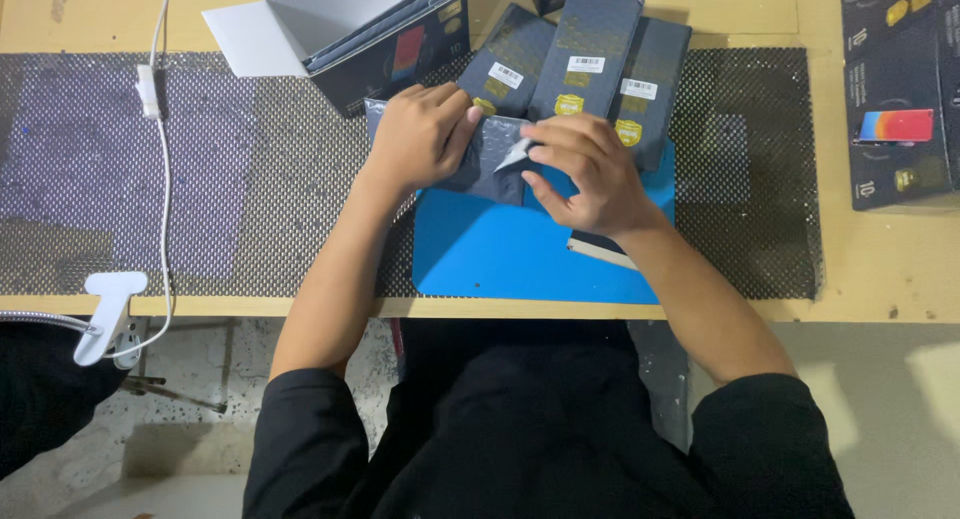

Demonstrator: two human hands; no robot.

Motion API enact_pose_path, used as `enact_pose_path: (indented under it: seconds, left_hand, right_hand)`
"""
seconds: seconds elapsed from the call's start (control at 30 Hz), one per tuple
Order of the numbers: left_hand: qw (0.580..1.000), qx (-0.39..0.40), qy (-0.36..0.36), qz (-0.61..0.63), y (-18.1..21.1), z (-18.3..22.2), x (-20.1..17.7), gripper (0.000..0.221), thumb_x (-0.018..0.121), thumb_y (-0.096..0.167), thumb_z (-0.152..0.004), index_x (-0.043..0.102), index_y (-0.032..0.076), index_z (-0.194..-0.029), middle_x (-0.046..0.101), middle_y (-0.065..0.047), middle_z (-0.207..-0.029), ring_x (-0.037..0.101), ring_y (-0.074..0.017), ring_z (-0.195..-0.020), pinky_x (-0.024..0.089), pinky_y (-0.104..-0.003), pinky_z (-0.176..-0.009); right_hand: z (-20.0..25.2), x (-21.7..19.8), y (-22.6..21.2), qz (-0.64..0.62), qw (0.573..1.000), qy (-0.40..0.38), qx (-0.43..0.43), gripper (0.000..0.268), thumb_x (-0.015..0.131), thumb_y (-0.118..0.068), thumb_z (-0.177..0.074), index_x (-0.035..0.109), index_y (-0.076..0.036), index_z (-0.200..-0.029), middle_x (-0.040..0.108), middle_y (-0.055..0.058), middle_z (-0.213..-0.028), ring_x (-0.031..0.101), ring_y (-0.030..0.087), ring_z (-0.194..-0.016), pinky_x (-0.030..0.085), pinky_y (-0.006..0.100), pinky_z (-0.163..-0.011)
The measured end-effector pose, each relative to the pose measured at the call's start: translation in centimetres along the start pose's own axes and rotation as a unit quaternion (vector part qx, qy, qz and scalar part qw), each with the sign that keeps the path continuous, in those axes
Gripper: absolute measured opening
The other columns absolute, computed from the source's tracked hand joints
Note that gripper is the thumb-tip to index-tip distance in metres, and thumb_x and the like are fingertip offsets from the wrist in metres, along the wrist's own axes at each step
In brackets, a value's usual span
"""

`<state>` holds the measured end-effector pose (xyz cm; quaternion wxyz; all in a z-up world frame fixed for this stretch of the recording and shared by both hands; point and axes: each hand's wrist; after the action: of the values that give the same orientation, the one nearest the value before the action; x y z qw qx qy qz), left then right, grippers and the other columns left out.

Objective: The person removes protective plastic films from phone screen replacement parts by hand, slides each screen into a bubble wrap sleeve, and stacks the sleeved screens together on a table.

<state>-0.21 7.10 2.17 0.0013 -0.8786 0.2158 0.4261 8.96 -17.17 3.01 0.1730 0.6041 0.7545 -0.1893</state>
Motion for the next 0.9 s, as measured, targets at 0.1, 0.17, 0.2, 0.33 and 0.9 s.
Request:
enact_pose_path:
  seconds: [0.1, 0.17, 0.2, 0.33, 0.9]
  left_hand:
    - [0.998, 0.012, 0.011, -0.059, 0.5, 0.2, 0.6, 0.030, 0.049, 0.028, -0.108, 0.060, 0.012, -0.084, 0.060, -0.005, -0.070, 0.066, -0.0267, -0.062, 0.049, -0.036, -0.059]
    - [0.995, 0.034, 0.018, -0.088, 0.7, 0.2, 0.8, 0.027, 0.050, 0.026, -0.106, 0.058, 0.011, -0.086, 0.060, -0.006, -0.075, 0.067, -0.0289, -0.066, 0.050, -0.038, -0.060]
    - [0.995, 0.033, 0.009, -0.099, 0.8, 0.1, 0.8, 0.028, 0.049, 0.026, -0.106, 0.058, 0.011, -0.085, 0.057, -0.006, -0.073, 0.065, -0.0280, -0.064, 0.048, -0.037, -0.059]
    - [0.990, 0.023, -0.029, -0.135, 1.2, 0.0, 0.6, 0.037, 0.050, 0.028, -0.113, 0.054, 0.009, -0.082, 0.055, -0.006, -0.075, 0.052, -0.0258, -0.054, 0.037, -0.038, -0.055]
    - [0.996, 0.033, -0.069, 0.040, -0.7, -0.3, -0.9, 0.045, 0.049, 0.032, -0.111, 0.046, 0.006, -0.074, 0.044, -0.008, -0.064, 0.044, -0.0282, -0.050, 0.034, -0.042, -0.050]
  right_hand:
    - [-0.4, 0.0, -0.1, 0.076, 0.996, -0.046, 0.001, 0.033, 0.071, -0.020, -0.100, 0.069, -0.009, -0.131, 0.063, 0.016, -0.139, 0.061, 0.035, -0.119, 0.046, 0.050, -0.099]
    - [-0.4, 0.0, 0.1, 0.121, 0.990, -0.071, -0.001, 0.032, 0.066, -0.021, -0.103, 0.071, -0.011, -0.134, 0.062, 0.015, -0.140, 0.059, 0.033, -0.123, 0.041, 0.050, -0.104]
    - [-0.2, 0.1, 0.2, 0.148, 0.984, -0.097, -0.001, 0.019, 0.071, -0.016, -0.101, 0.075, -0.012, -0.119, 0.066, 0.011, -0.131, 0.059, 0.031, -0.121, 0.040, 0.050, -0.106]
    - [-0.9, -0.7, -0.2, 0.197, 0.967, -0.162, -0.012, 0.012, 0.083, -0.004, -0.097, 0.084, -0.015, -0.101, 0.072, 0.005, -0.119, 0.059, 0.026, -0.116, 0.046, 0.049, -0.102]
    - [-0.7, -1.1, -1.5, 0.103, 0.982, -0.103, -0.118, 0.013, 0.073, -0.001, -0.101, 0.077, -0.008, -0.111, 0.062, 0.002, -0.108, 0.060, 0.019, -0.100, 0.052, 0.038, -0.091]
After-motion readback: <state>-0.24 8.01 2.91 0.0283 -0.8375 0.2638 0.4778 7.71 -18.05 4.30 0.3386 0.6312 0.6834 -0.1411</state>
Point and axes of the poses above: each hand's wrist, its own z-axis away from the middle knuckle, its own x-axis out of the palm, y = z × x
